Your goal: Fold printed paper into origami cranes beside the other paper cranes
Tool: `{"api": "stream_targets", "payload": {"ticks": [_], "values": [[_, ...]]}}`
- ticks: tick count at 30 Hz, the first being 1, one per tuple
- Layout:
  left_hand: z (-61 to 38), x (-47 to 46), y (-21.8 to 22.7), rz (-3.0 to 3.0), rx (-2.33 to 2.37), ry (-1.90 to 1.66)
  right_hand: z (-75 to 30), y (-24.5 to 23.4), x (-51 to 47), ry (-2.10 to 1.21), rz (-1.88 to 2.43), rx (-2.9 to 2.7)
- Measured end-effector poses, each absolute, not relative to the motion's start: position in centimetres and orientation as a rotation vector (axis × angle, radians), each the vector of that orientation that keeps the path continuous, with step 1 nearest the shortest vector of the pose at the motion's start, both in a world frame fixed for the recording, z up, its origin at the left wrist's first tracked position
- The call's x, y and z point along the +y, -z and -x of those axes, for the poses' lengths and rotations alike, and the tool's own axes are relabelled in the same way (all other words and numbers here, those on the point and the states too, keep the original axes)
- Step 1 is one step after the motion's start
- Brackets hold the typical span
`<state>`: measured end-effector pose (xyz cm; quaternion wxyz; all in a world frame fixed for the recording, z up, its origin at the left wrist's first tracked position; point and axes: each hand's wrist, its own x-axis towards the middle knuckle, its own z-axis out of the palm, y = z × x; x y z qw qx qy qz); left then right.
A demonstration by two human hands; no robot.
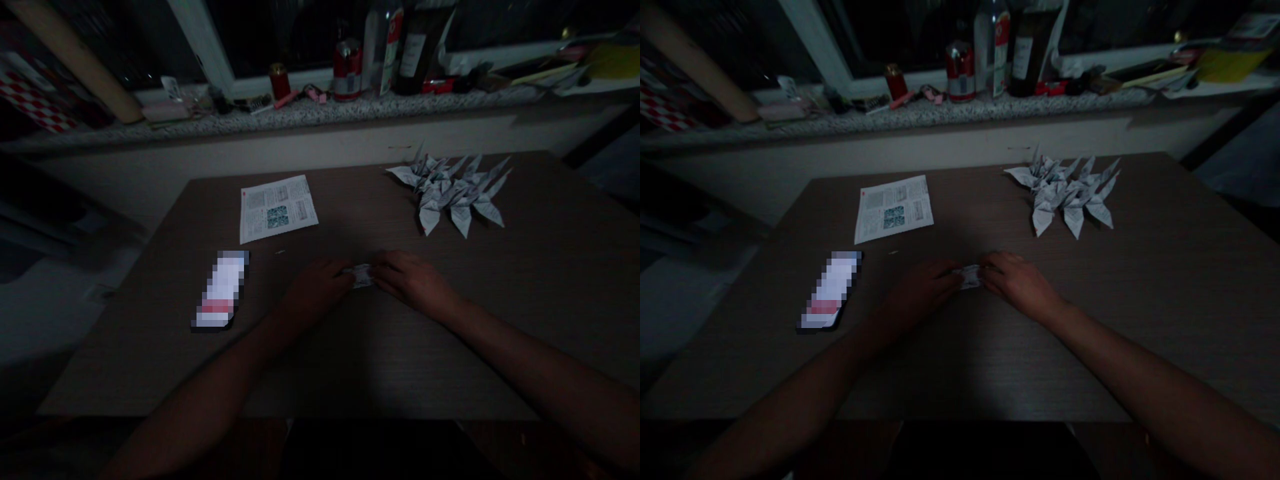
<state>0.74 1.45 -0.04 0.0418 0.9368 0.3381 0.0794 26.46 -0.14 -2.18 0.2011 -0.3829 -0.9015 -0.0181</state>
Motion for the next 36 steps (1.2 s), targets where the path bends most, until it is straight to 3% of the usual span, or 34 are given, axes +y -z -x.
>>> {"api": "stream_targets", "payload": {"ticks": [13,28,36], "values": [[-0.3,-0.1,0.1,-2.918,0.861,-0.216,-27.9,2.9,-0.3,0.014,1.107,-2.673],[-0.6,-1.0,0.4,-2.828,0.916,-0.227,-26.8,3.2,-1.0,-0.36,0.971,-2.644],[-0.8,-1.1,0.1,-2.836,0.932,-0.197,-26.6,3.6,-0.4,-0.293,1.17,-2.561]]}}
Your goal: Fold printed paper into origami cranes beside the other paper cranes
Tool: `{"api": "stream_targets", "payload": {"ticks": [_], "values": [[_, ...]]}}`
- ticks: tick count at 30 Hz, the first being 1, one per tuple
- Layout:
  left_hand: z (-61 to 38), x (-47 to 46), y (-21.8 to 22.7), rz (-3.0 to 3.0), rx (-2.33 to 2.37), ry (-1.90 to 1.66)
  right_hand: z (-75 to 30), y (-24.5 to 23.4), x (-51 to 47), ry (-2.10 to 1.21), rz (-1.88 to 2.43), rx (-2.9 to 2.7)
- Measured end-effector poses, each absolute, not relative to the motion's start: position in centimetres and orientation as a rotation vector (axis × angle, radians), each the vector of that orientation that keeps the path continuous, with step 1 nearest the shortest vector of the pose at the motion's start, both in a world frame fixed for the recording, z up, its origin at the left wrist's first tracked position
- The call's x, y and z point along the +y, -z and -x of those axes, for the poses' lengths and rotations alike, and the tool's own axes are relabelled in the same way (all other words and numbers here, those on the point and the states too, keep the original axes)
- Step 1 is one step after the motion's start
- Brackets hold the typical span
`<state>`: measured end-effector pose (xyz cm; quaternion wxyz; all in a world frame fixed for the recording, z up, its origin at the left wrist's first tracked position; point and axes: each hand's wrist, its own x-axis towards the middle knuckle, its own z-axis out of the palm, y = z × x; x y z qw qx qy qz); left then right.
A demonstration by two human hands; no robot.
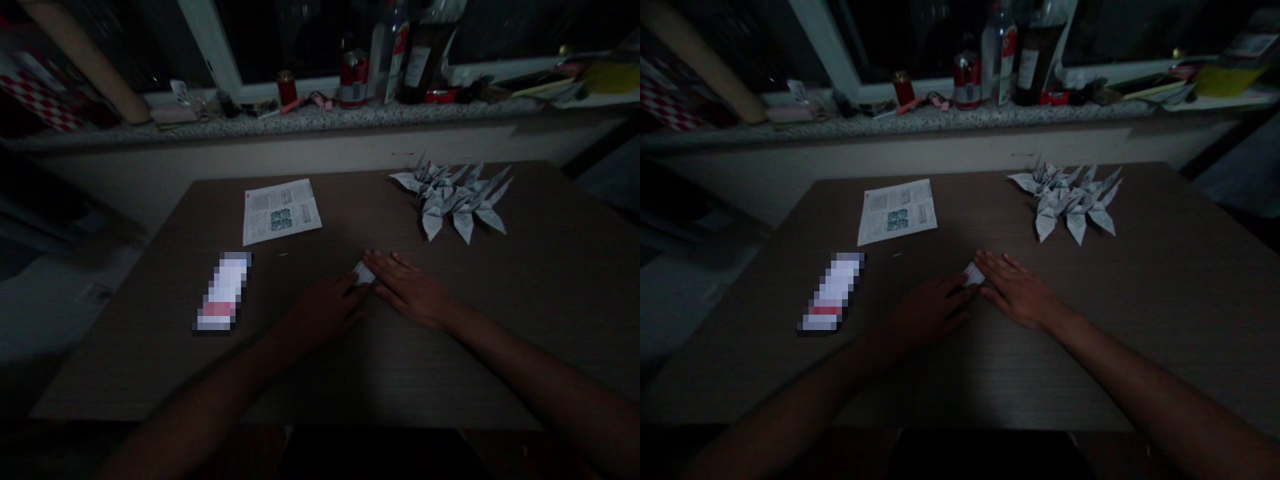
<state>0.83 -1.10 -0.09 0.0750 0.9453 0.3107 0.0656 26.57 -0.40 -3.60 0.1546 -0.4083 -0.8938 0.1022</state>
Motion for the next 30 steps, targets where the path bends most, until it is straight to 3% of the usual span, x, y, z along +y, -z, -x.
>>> {"api": "stream_targets", "payload": {"ticks": [10,20,30], "values": [[-1.0,-1.1,0.3,-2.837,0.963,-0.197,-27.1,3.8,0.7,-0.357,1.288,-2.359],[-1.2,-1.0,0.3,-2.775,0.97,-0.277,-25.9,2.2,0.1,-0.464,1.087,-2.234],[-1.0,1.2,1.3,-2.486,1.098,-0.553,-24.9,3.0,0.4,-0.38,1.189,-2.163]]}}
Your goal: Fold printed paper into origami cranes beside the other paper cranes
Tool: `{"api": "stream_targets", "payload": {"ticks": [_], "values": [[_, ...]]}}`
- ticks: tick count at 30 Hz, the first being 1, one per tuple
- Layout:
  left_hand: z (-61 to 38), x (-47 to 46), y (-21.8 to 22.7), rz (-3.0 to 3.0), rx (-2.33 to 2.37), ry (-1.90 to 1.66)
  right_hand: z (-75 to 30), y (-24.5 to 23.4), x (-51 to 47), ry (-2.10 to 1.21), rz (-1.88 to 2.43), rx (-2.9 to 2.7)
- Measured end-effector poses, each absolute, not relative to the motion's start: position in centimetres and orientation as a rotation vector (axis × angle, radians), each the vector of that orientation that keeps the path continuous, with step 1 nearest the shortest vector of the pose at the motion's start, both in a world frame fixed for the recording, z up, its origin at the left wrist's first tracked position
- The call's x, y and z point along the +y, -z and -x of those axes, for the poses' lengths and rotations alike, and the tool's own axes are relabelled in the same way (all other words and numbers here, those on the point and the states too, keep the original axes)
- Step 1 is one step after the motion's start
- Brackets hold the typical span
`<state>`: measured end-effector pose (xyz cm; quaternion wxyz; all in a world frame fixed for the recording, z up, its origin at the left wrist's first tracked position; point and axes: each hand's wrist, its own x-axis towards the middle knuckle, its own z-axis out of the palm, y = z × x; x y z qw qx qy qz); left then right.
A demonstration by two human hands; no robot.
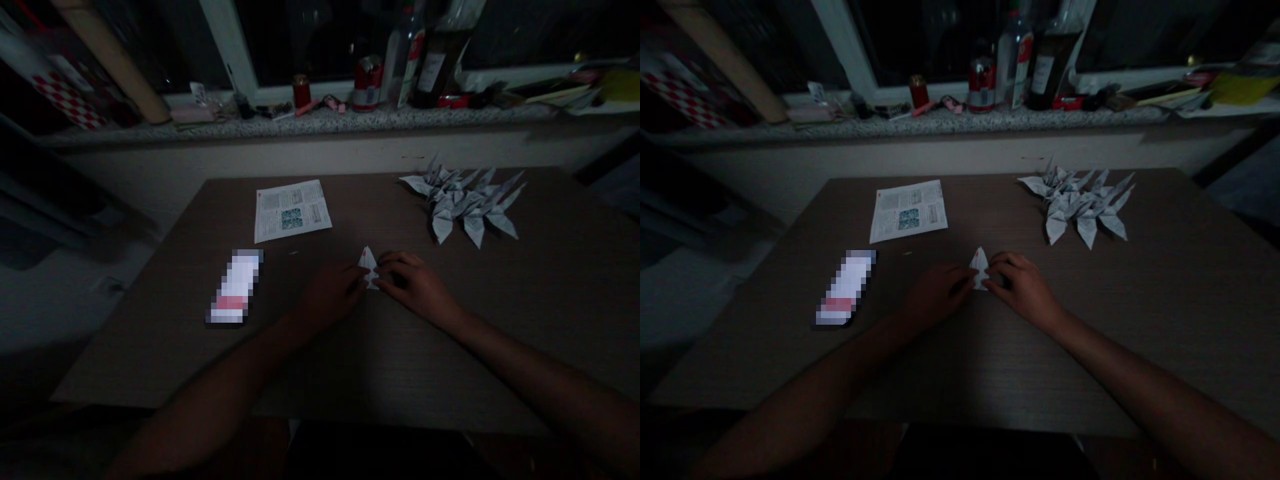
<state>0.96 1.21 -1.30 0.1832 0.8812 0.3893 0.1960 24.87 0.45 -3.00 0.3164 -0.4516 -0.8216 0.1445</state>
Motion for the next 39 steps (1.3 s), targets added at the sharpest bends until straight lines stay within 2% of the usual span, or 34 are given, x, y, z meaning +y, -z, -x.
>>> {"api": "stream_targets", "payload": {"ticks": [8,39], "values": [[-1.1,1.75,1.76,-2.518,1.308,-0.622,-24.68,3.45,0.42,-0.396,1.19,-2.113],[-0.87,2.17,2.29,-2.337,1.142,-0.651,-24.47,3.54,0.31,-0.492,1.191,-2.123]]}}
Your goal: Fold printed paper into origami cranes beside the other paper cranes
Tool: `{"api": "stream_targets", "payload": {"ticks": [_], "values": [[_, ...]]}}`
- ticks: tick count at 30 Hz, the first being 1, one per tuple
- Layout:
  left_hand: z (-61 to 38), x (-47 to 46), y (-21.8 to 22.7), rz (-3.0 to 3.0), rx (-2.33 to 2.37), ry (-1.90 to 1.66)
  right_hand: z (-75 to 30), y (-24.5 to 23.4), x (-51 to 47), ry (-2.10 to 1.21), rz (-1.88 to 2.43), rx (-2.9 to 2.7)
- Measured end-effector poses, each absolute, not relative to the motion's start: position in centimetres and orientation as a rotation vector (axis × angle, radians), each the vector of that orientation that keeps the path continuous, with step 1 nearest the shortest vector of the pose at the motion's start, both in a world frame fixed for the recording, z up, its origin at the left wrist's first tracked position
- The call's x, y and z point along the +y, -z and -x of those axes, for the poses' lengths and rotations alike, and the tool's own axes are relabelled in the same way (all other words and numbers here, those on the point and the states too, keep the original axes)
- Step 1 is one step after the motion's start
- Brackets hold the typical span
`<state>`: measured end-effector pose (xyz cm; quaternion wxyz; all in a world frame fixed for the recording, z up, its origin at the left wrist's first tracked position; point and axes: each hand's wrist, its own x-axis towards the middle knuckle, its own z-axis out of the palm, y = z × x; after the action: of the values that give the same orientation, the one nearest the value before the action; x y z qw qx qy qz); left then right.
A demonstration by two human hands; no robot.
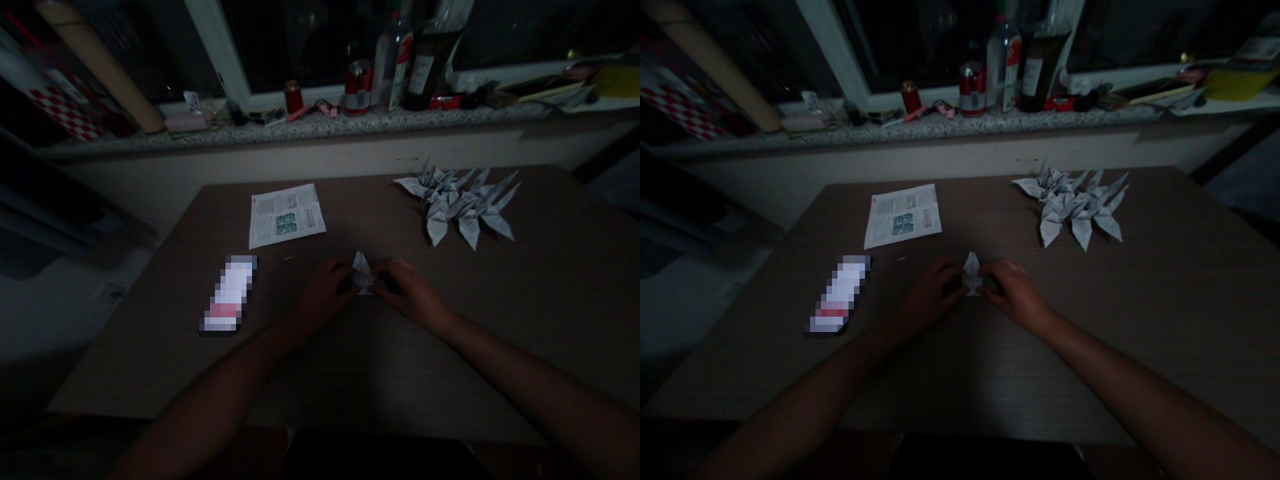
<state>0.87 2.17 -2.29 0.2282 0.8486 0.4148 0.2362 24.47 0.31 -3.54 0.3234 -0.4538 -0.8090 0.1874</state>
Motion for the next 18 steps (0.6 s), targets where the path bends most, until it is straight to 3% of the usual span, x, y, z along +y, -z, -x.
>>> {"api": "stream_targets", "payload": {"ticks": [18], "values": [[-0.87,1.9,1.98,-2.4,1.077,-0.62,-25.24,3.69,0.35,-0.446,1.01,-2.219]]}}
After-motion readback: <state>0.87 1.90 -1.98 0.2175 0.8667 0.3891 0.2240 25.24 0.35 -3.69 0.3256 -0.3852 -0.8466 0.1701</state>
